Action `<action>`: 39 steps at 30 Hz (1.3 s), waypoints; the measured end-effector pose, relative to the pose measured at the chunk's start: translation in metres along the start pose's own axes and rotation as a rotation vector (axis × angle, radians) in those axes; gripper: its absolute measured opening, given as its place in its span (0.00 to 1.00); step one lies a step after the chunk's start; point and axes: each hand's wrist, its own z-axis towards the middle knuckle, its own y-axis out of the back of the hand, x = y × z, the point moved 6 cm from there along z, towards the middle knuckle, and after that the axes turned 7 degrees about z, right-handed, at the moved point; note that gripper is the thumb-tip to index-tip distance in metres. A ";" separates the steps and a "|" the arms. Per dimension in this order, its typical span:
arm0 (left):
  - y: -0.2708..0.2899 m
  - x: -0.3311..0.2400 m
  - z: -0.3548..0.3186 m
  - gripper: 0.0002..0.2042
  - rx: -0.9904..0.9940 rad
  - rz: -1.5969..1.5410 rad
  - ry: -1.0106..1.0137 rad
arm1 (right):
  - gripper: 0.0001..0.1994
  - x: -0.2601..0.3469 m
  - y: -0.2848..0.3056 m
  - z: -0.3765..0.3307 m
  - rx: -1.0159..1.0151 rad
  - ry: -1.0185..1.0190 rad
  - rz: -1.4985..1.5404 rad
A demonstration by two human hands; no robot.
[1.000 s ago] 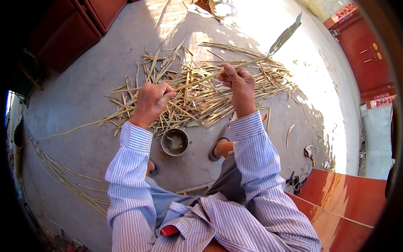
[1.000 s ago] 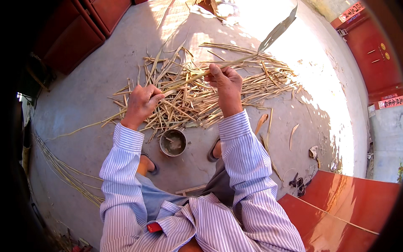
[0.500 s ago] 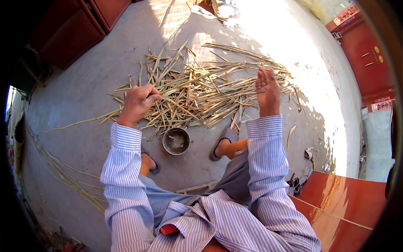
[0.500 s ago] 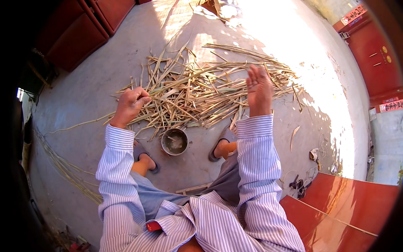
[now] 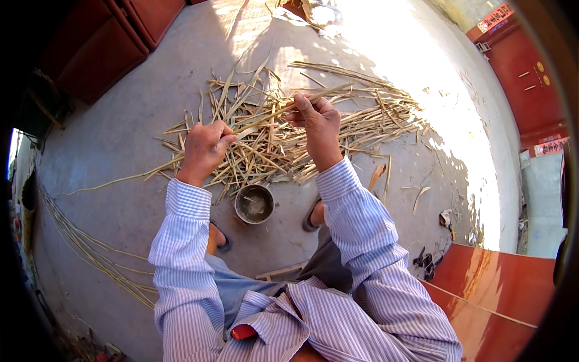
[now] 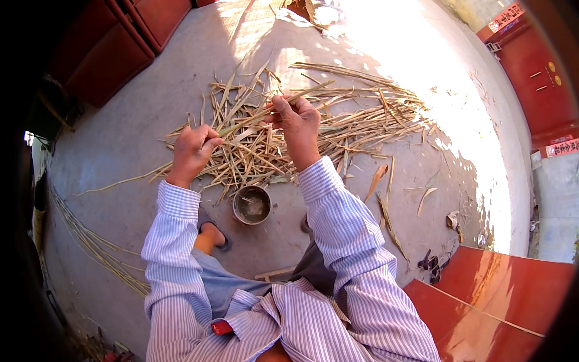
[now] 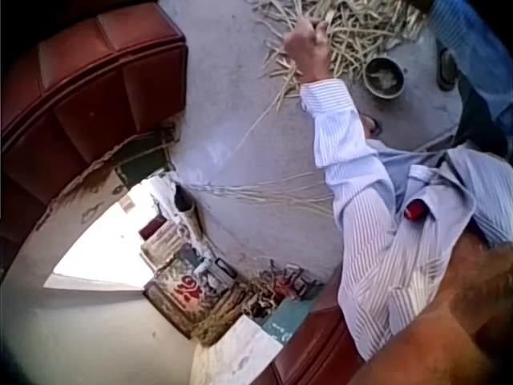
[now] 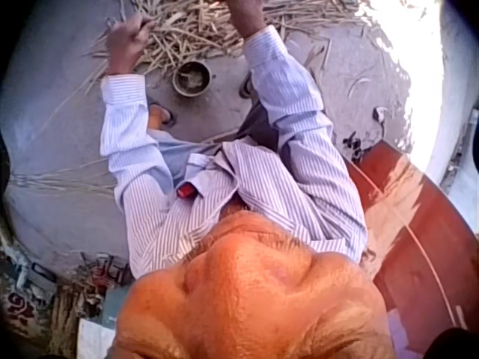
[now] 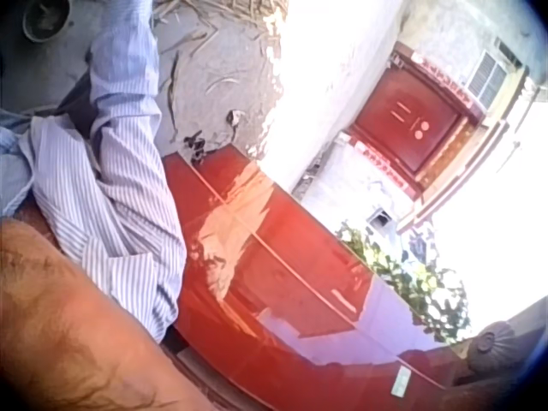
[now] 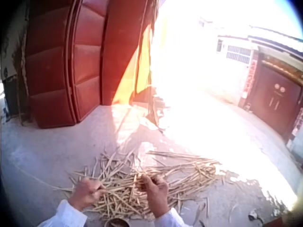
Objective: The person sits on the floor and repeatedly strips thin fibers from dried plant stems by hand. The fibers are collected in a pile on the floor, while the remaining stems are set aside.
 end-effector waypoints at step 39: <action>0.001 0.011 -0.005 0.09 0.091 -0.284 0.215 | 0.11 0.008 0.015 0.009 -0.069 0.052 0.039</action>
